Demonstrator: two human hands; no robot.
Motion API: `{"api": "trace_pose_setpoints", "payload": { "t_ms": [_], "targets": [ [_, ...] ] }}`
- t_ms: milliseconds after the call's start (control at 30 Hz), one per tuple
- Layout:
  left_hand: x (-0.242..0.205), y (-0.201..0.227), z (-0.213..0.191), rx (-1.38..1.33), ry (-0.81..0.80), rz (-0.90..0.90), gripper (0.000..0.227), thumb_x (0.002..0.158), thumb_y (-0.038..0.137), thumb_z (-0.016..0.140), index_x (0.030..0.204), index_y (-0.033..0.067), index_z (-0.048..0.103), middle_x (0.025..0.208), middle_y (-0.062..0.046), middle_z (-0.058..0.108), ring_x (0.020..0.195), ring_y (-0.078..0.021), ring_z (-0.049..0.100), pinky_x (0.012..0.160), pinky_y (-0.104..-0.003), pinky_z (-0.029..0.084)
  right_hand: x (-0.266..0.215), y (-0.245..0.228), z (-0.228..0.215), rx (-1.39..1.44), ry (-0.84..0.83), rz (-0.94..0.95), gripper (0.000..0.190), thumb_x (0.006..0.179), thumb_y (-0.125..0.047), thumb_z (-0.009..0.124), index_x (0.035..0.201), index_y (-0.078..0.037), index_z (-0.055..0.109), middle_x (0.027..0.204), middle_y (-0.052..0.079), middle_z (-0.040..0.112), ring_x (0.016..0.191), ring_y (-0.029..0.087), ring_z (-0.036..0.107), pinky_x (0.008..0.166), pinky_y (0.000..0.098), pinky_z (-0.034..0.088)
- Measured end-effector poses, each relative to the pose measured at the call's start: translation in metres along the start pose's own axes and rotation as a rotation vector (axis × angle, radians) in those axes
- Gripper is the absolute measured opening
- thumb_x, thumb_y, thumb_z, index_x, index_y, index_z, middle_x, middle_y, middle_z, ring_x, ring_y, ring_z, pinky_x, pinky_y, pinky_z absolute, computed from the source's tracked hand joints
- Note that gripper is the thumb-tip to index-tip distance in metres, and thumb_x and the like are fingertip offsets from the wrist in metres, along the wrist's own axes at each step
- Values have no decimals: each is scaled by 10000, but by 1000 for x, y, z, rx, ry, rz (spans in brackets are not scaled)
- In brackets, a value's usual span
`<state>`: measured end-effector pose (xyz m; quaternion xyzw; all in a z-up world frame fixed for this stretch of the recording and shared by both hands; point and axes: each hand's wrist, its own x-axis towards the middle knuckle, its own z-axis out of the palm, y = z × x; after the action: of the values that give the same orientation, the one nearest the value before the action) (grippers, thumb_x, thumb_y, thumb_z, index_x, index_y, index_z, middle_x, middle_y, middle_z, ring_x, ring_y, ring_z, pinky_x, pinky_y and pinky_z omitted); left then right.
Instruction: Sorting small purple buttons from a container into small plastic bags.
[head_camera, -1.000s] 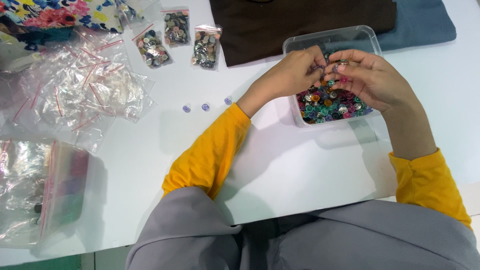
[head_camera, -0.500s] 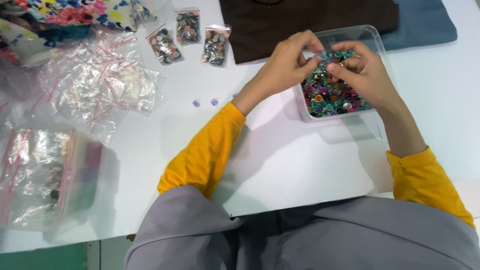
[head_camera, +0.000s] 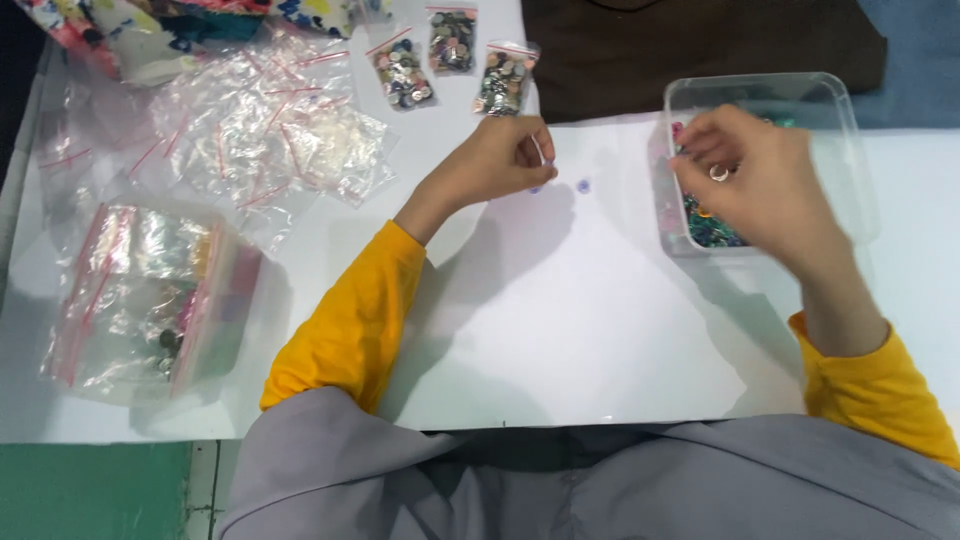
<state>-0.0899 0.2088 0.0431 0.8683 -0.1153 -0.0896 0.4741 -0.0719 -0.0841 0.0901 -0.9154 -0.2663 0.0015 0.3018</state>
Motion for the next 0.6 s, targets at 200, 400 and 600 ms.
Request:
{"api": "trace_pose_setpoints", "payload": {
  "t_ms": [200, 400, 600],
  "targets": [
    [-2, -46, 17, 322, 11, -5, 160, 786, 153, 830, 887, 96, 720, 779, -101, 751, 742, -236, 762, 673, -334, 606, 7, -13, 83, -148, -222, 30, 227, 892, -164, 742, 1106, -93, 719, 980, 148, 789, 919, 325, 754, 791, 396, 589],
    [-9, -40, 28, 432, 38, 15, 177, 812, 97, 814, 955, 46, 723, 803, -126, 750, 762, -248, 770, 696, -329, 628, 15, 16, 120, -470, -151, 1, 117, 957, -206, 718, 1059, -161, 755, 843, 62, 764, 758, 255, 763, 691, 351, 607],
    [-2, -38, 35, 499, 89, 29, 150, 780, 67, 834, 845, 52, 699, 706, -117, 723, 719, -269, 764, 649, -333, 637, 14, 20, 123, -224, -71, -3, 170, 923, -76, 761, 1083, -57, 707, 897, 137, 765, 810, 292, 755, 680, 372, 599]
  ]
}}
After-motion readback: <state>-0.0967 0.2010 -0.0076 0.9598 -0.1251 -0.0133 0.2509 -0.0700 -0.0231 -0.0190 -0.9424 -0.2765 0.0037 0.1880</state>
